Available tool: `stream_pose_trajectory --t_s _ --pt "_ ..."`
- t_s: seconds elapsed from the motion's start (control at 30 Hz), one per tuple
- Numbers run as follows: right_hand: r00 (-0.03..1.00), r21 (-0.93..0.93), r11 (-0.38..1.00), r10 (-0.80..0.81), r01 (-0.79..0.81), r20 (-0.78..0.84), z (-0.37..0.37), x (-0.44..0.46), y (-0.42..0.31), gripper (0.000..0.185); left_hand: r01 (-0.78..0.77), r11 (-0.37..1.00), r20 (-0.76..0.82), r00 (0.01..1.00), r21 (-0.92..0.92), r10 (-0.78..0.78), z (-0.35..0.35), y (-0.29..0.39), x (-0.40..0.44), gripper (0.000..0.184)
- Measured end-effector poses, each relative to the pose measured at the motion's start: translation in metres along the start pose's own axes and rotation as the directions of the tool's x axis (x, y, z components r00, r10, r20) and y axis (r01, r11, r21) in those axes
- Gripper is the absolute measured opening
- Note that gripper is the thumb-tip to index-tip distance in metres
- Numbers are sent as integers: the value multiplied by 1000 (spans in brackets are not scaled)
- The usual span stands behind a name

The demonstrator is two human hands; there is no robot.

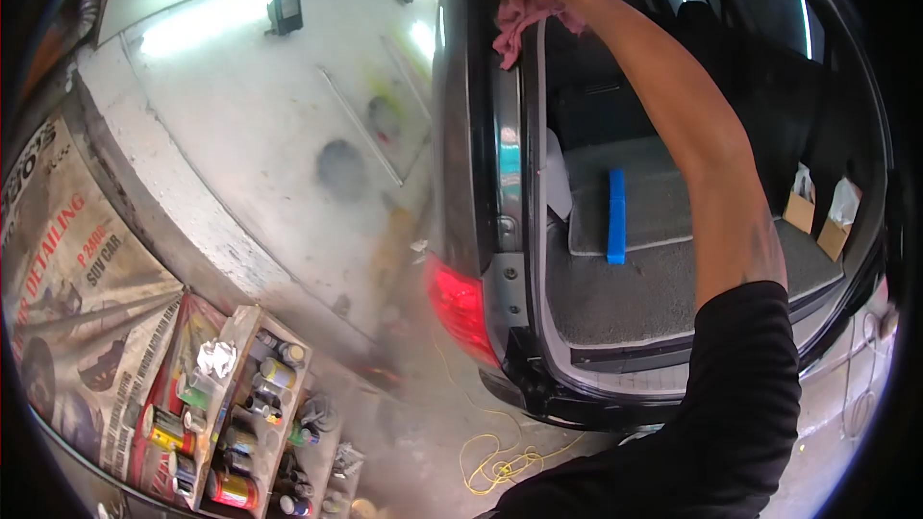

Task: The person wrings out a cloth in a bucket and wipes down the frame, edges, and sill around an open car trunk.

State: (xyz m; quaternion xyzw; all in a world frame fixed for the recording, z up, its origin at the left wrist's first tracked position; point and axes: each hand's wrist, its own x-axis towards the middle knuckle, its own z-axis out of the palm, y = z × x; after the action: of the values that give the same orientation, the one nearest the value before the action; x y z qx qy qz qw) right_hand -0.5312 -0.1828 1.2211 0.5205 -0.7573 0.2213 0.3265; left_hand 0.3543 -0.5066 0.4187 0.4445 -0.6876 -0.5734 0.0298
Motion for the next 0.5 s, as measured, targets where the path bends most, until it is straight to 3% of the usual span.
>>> stream_pose_trajectory --t_s 0.03,0.07,0.1,0.13,0.17,0.2,0.23,0.27,0.3,0.37,0.43,0.47,0.5 --pt "977 65 989 -117 130 -177 -4 6 0 24 53 987 25 998 -149 -49 -6 4 5 80" --pt "914 108 958 -213 264 -347 -4 8 0 23 -75 894 9 996 -443 88 -8 5 10 77" --pt "817 130 908 -286 398 -500 -1 12 -1 23 -115 947 -83 992 -299 94 -3 21 -4 71" --pt "754 262 828 -261 496 -603 -2 9 -13 23 -125 982 -176 979 -138 100 0 32 -16 67" --pt "867 353 860 -181 369 -465 -5 5 -20 24 -104 994 -266 958 19 105 15 85 -46 65" --pt "947 420 880 -90 221 -310 -9 -2 -24 24 -22 999 -276 961 -37 11 16 81 -23 23" --pt "990 455 888 0 66 -144 -12 -6 -25 25 -65 989 -289 952 134 102 17 88 -17 23" --pt "995 495 868 2 46 -96 -10 -1 -19 26 -111 948 -283 938 298 199 22 107 -7 22" --pt "982 336 925 -142 176 -125 -6 14 -7 26 -149 878 -264 919 455 292 31 144 -5 22" --pt "898 -12 905 -424 426 -115 -8 43 15 24 -396 833 -373 759 386 534 73 252 3 21" --pt "875 87 904 -375 418 -306 -4 31 1 23 -568 661 -289 610 490 738 105 371 3 21" --pt "851 132 898 -340 421 -399 -2 22 -9 23 -695 625 -289 555 355 780 118 433 3 22" --pt "921 273 908 -226 316 -317 -3 6 -12 27 -748 583 -239 532 317 813 128 494 -21 27"
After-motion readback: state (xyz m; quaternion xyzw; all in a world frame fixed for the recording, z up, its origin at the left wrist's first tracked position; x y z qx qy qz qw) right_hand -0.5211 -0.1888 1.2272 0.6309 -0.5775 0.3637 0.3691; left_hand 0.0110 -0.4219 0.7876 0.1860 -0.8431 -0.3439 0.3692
